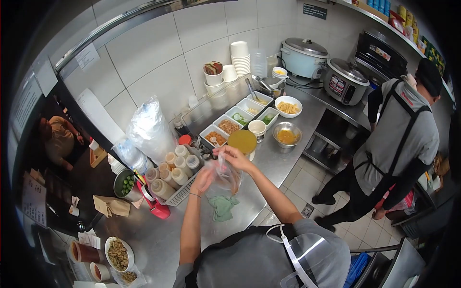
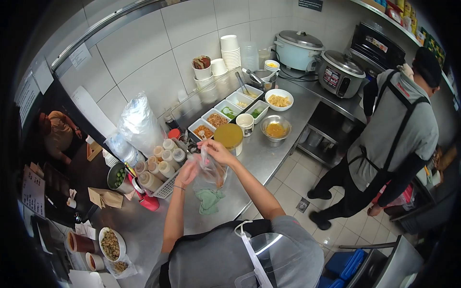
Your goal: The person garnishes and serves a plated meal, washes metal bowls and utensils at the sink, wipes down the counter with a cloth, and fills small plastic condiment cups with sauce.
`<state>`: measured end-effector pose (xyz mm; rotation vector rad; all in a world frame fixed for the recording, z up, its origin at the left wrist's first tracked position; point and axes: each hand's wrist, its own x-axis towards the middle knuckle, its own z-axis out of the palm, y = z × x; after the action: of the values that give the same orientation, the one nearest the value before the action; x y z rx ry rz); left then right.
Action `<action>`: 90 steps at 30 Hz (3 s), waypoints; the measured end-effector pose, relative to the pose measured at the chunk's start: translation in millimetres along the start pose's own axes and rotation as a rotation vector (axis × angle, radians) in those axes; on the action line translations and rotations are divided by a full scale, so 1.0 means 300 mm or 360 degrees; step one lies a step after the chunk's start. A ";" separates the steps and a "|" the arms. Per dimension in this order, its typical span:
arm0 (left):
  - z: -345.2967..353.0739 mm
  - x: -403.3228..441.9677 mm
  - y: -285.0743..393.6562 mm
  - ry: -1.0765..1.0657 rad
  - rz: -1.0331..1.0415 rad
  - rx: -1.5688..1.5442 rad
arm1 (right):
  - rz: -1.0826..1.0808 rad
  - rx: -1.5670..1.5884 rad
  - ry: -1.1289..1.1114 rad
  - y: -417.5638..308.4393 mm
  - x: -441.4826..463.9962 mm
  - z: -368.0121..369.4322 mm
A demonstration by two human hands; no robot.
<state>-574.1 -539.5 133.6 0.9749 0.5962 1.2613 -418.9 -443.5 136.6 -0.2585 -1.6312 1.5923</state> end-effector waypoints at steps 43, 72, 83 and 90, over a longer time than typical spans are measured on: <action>0.014 0.044 -0.024 0.1064 -0.0302 0.0954 | -0.0706 -0.1431 -0.0040 -0.119 -0.125 0.070; 0.423 -0.231 -0.046 0.1141 0.0601 0.1676 | 0.0520 -0.2408 0.0666 0.014 -0.545 -0.363; 0.482 -0.098 -0.250 0.0914 0.0290 0.1525 | 0.0759 -0.2749 0.0715 0.021 -0.532 -0.906; 0.525 -0.005 -0.354 0.0612 -0.0332 0.0479 | 0.0804 -0.2688 0.0722 0.005 -0.486 -1.076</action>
<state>-390.3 -584.9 119.1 0.8897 1.1845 1.1982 -112.1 -301.1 31.6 -1.7960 -2.1582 -0.0473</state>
